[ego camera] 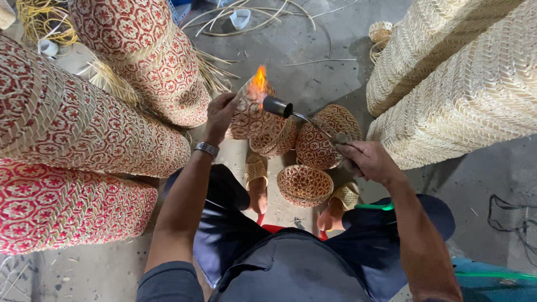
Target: The person uses a handheld torch to singe off loose fibers from woven baskets, picking them up and rotating them by hand to reach all surfaces.
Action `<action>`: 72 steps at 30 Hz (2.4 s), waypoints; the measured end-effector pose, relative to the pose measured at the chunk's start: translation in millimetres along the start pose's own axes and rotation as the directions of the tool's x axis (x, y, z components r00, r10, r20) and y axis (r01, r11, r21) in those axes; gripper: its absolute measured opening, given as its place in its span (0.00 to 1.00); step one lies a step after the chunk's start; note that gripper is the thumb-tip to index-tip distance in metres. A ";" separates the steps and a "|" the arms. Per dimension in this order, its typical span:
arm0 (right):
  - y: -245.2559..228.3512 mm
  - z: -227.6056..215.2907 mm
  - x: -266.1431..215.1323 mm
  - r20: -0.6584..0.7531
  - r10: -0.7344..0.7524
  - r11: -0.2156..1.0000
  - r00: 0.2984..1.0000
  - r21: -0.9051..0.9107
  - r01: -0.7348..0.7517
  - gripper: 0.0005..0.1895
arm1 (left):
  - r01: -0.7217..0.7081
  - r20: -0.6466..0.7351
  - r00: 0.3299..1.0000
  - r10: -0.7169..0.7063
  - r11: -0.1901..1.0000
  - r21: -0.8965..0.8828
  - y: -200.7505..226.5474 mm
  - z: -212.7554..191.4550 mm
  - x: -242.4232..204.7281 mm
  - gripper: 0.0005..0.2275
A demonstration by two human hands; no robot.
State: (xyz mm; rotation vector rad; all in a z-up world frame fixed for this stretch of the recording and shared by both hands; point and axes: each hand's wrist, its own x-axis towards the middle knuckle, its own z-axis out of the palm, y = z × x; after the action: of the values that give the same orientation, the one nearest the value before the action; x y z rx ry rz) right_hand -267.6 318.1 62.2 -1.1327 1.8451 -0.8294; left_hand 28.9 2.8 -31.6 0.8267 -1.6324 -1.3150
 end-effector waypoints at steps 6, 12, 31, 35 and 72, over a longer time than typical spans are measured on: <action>-13.6 -18.5 13.5 -0.097 0.142 0.981 0.985 -0.117 -0.153 0.28 | -0.058 0.082 0.994 0.071 0.987 -0.152 -0.7 -45.7 -3.3 0.06; -23.3 -30.0 9.0 -0.032 0.122 0.989 0.992 -0.085 -0.124 0.26 | 0.033 0.069 0.998 -0.006 0.916 -0.400 -12.4 -88.6 1.2 0.04; -30.5 -41.4 -12.9 -0.033 0.169 0.985 0.985 0.022 -0.169 0.16 | 0.108 0.034 0.988 -0.151 0.516 -0.850 -19.7 -82.0 -8.2 0.10; -21.2 -40.4 -8.1 -0.093 0.167 0.985 0.982 -0.030 -0.170 0.20 | 0.141 0.024 0.970 -0.242 0.477 -0.868 -14.8 -76.4 -13.8 0.14; -44.6 -54.7 -10.1 -0.078 0.170 0.968 0.982 -0.171 -0.182 0.20 | 0.084 0.000 0.988 -0.152 0.545 -0.834 -35.7 -75.1 -6.7 0.14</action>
State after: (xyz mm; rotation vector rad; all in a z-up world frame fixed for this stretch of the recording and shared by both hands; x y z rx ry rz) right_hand -295.3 316.8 127.9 -1.0415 2.0717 -0.6143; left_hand 99.4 -29.6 -62.2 0.3611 -0.6895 -1.8891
